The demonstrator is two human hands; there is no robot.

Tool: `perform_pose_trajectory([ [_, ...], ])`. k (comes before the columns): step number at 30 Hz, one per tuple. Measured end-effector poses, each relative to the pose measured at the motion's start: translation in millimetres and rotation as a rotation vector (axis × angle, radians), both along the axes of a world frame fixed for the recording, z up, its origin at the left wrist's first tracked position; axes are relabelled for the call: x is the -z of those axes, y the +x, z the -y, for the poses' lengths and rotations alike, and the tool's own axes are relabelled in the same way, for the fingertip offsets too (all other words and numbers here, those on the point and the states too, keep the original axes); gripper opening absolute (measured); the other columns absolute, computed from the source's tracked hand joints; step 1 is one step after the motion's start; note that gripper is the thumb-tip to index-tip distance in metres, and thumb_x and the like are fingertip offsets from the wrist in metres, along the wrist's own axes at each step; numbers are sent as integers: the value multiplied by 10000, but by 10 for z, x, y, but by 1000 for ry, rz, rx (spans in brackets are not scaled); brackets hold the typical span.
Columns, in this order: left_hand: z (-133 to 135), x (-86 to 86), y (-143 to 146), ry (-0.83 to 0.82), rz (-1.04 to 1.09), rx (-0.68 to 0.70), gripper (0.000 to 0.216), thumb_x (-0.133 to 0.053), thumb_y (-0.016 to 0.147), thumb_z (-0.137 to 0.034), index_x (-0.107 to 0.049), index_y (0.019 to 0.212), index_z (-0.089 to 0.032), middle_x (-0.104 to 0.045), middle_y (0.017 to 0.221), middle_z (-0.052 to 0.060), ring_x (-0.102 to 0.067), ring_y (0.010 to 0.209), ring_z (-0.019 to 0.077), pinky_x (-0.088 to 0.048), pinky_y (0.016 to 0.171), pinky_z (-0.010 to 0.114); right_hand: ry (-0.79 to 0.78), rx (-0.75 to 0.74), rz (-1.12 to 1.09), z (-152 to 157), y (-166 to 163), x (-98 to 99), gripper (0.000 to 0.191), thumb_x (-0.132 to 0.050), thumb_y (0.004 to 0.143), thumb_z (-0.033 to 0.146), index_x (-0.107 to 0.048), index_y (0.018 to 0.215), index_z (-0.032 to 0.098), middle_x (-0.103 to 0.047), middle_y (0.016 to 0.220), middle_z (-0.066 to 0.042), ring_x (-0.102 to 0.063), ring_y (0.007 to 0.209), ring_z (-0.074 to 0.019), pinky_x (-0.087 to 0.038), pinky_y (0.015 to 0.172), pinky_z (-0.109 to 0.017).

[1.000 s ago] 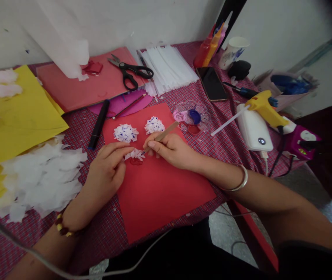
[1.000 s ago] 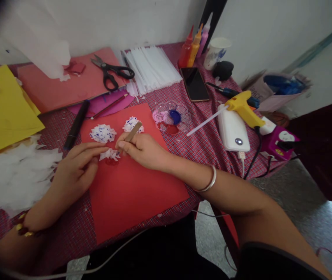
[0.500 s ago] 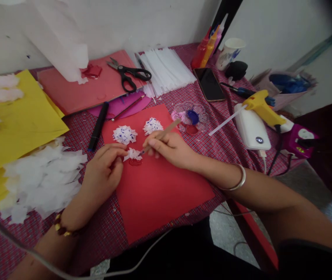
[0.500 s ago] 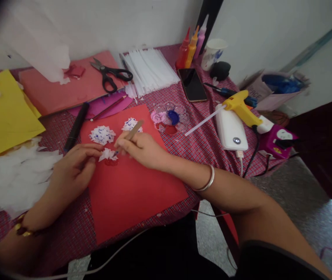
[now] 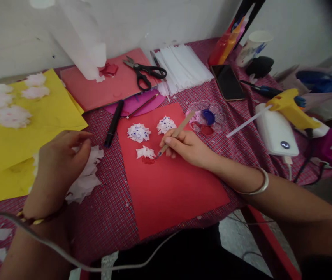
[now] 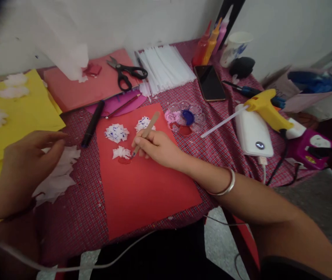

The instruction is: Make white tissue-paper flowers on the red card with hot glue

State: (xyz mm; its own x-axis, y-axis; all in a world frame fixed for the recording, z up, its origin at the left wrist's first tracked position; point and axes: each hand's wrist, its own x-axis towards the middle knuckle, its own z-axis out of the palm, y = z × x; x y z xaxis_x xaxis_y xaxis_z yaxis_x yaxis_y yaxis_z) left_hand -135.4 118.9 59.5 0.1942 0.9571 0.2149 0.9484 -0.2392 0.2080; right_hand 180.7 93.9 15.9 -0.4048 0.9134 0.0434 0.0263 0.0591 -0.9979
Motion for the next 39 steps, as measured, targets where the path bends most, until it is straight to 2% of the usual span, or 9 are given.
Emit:
perform_pose_trajectory([
  [4, -22, -35, -72, -42, -22, -68, 274, -548, 915, -319, -709, 1076, -167, -744, 1048, 45, -673, 893, 203, -497, 807, 308, -27, 29, -14, -14, 6, 0, 255, -505, 1003, 346, -610, 887, 144, -600, 673, 6, -566, 567, -83, -465, 541, -203],
  [8, -36, -122, -111, -276, -188, -105, 353, -446, 947, -377, -710, 1025, -155, -743, 933, 87, -682, 908, 268, -456, 764, 327, -26, 7, 2, -22, -1, -10, 245, -505, 991, 315, -617, 863, 139, -598, 679, 2, -569, 575, -86, -467, 540, -203],
  [11, -40, -171, -118, -418, -214, -36, 292, -479, 923, -387, -696, 918, -192, -711, 844, 44, -654, 798, 230, -417, 705, 298, -20, -6, 10, -20, -7, -13, 239, -491, 989, 283, -619, 851, 136, -587, 667, 5, -557, 565, -82, -458, 533, -200],
  [16, -34, -195, -92, -469, -212, 85, 211, -555, 881, -370, -683, 856, -204, -655, 756, 8, -602, 721, 201, -380, 667, 280, -6, -6, -8, -19, -13, -11, 232, -477, 995, 274, -605, 859, 137, -586, 658, 13, -549, 549, -74, -447, 526, -196],
  [22, 53, -208, -1, -296, 143, -31, 153, -633, 842, -331, -694, 861, -193, -708, 783, 1, -611, 729, 170, -436, 689, 271, 21, -14, 8, -21, -11, 0, 258, -499, 1000, 323, -610, 858, 139, -590, 653, 16, -541, 541, -73, -440, 524, -204],
  [24, 98, -184, 72, -278, 294, 44, 158, -660, 839, -344, -699, 836, -191, -707, 767, 2, -605, 714, 160, -440, 674, 269, 11, -10, 10, -21, -7, 9, 268, -506, 998, 344, -614, 861, 140, -587, 651, 17, -543, 543, -75, -445, 527, -205],
  [28, 166, -101, 257, -411, 497, 185, 161, -660, 862, -337, -706, 838, -184, -697, 767, 6, -599, 704, 144, -441, 649, 262, 3, -2, -18, -21, -4, 18, 249, -520, 988, 341, -614, 871, 142, -592, 670, 17, -557, 558, -73, -457, 530, -198],
  [33, 177, 25, 389, -526, 598, 249, 194, -649, 848, -382, -695, 786, -204, -665, 690, -1, -557, 614, 138, -429, 575, 252, -50, 14, -29, -33, -24, 5, 239, -569, 962, 354, -627, 860, 146, -608, 642, 22, -561, 540, -72, -455, 520, -196],
  [39, 181, 117, 406, -476, 571, 290, 189, -598, 876, -359, -680, 820, -199, -658, 711, -11, -571, 653, 138, -425, 592, 240, -193, 170, -217, -40, -75, 32, 285, -693, 851, 426, -657, 806, 146, -628, 596, 14, -559, 513, -79, -455, 498, -192],
])
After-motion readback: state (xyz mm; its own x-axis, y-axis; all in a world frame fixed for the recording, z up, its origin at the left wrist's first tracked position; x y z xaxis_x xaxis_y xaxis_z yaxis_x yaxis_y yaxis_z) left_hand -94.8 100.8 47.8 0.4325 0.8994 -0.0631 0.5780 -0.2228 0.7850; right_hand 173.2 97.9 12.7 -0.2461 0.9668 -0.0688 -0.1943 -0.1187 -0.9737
